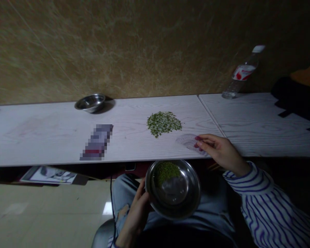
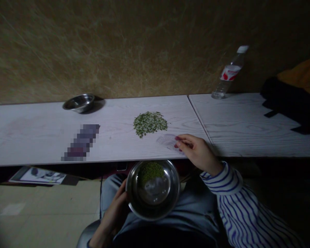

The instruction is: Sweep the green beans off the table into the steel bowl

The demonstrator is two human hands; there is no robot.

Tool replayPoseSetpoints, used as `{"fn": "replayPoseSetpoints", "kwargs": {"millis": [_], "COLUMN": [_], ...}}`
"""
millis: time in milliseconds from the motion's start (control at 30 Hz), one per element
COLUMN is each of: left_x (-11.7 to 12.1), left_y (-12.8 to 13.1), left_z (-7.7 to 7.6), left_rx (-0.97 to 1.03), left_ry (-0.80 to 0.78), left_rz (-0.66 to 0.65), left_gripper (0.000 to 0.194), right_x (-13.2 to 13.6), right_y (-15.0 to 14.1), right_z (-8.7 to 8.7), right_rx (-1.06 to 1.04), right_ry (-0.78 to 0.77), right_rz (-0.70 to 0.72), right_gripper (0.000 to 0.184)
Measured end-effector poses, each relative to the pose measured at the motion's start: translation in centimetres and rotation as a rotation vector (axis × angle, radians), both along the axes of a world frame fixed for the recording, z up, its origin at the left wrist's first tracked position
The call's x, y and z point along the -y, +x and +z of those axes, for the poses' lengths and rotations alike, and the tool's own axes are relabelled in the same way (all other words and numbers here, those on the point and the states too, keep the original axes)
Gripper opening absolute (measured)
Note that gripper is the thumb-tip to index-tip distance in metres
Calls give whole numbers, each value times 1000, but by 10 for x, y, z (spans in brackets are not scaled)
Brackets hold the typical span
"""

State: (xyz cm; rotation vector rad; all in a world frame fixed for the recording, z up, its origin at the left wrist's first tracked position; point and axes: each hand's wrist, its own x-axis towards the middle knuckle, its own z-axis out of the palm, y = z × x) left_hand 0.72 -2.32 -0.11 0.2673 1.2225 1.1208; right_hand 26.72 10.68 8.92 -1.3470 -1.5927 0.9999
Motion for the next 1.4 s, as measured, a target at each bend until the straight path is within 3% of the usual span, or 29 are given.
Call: {"fn": "replayPoseSetpoints", "kwargs": {"millis": [267, 500, 867, 1167, 1400], "left_x": [2, -2, -5, -20, -29], "left_y": [-11, -13, -18, -8, 0], "left_z": [-9, -15, -15, -3, -1], "left_rx": [-54, -45, -76, 8, 15], "left_ry": [6, 94, 85, 107, 108], "left_rz": [-65, -55, -55, 9, 39], "left_gripper": [71, 62, 63, 55, 60], "right_x": [2, 2, -7, -20, -27], "right_y": [10, 7, 9, 11, 13], "right_z": [0, 2, -1, -11, -16], "right_rx": [-3, -30, -55, -91, -77], "right_ry": [37, 29, 3, -33, -30], "right_rz": [-46, -54, -85, -131, -106], "right_gripper": [49, 49, 56, 56, 45]}}
